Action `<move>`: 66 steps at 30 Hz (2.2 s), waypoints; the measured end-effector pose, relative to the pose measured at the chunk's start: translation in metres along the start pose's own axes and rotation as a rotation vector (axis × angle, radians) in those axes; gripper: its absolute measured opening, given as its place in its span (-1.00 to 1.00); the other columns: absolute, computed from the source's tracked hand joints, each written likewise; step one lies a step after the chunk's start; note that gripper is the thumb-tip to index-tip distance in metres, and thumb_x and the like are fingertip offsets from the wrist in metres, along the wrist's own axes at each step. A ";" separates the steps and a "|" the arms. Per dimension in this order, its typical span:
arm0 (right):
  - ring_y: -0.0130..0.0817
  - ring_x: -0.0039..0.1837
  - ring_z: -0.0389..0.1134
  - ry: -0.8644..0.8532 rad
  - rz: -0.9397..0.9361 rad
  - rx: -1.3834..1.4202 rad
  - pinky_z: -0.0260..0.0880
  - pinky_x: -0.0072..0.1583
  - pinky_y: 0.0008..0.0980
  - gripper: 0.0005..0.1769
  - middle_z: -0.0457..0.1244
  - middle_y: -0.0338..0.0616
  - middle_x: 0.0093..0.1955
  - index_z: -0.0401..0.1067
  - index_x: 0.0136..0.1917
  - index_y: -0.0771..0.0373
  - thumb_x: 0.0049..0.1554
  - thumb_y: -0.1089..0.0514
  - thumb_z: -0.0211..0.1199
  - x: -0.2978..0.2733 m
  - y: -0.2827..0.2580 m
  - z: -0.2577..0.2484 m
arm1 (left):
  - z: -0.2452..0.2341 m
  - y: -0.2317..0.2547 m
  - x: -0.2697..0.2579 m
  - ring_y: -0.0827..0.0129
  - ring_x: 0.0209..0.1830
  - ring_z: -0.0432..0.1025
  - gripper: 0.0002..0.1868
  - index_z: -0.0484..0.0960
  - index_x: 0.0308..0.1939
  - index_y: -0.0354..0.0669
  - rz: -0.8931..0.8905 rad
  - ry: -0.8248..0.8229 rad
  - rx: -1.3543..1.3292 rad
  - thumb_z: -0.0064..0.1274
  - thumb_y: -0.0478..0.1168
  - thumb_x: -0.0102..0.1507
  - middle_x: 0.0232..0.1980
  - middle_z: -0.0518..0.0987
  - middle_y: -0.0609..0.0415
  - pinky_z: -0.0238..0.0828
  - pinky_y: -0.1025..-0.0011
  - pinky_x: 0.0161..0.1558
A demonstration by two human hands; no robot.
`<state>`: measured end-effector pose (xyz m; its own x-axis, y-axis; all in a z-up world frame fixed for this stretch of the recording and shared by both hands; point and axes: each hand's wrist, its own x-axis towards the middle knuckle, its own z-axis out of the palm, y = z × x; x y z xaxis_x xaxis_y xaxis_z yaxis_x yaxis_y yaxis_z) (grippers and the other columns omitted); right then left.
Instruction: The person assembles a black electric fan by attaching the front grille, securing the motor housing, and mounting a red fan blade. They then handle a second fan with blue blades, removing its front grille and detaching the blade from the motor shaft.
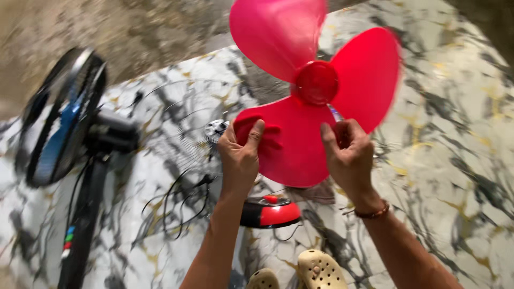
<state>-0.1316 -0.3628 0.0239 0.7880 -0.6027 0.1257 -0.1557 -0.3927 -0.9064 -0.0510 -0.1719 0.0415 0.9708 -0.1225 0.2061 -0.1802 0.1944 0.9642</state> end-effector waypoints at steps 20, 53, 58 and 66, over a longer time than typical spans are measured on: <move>-0.01 0.38 0.28 -0.259 -0.691 -0.116 0.40 0.33 -0.17 -0.31 0.15 0.12 0.43 0.25 0.49 0.34 0.20 0.19 0.47 0.066 -0.036 0.136 | -0.105 0.047 0.026 0.47 -0.19 0.51 -0.53 0.64 -0.02 -0.28 -0.200 -0.138 0.293 -0.19 0.05 0.42 -0.19 0.68 -0.06 0.50 0.40 -0.06; -0.15 0.28 0.35 -0.791 -0.436 -0.056 0.46 0.24 -0.28 -0.32 0.19 0.04 0.38 0.35 0.38 0.33 0.03 0.13 0.47 0.005 0.029 0.162 | -0.184 0.038 -0.047 -0.13 -0.17 0.55 -0.23 0.07 0.69 -0.18 -0.763 0.136 0.788 -0.04 -0.25 0.41 0.18 0.60 -0.17 0.51 0.13 -0.21; -0.06 0.30 0.34 -0.761 -0.521 -0.074 0.44 0.24 -0.22 -0.32 0.19 0.09 0.39 0.34 0.37 0.35 0.05 0.10 0.48 -0.003 0.032 0.164 | -0.170 0.045 -0.041 -0.25 0.48 0.03 -0.09 0.07 0.47 -0.60 -0.093 0.105 1.222 0.18 -0.05 0.29 0.46 0.17 -0.55 0.00 -0.01 0.38; -0.11 0.23 0.38 -0.703 -0.422 -0.061 0.46 0.19 -0.25 -0.32 0.20 0.06 0.31 0.32 0.36 0.33 0.05 0.08 0.45 -0.006 0.038 0.170 | -0.118 0.027 0.003 -0.21 0.49 0.04 -0.37 0.43 0.33 -0.34 0.201 -0.309 1.298 0.14 -0.05 0.26 0.39 0.27 -0.36 -0.11 -0.12 0.45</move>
<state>-0.0403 -0.2557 -0.0797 0.9734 0.1724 0.1510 0.2214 -0.5380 -0.8133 -0.0344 -0.0523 0.0484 0.8659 -0.4468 0.2248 -0.4993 -0.7978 0.3379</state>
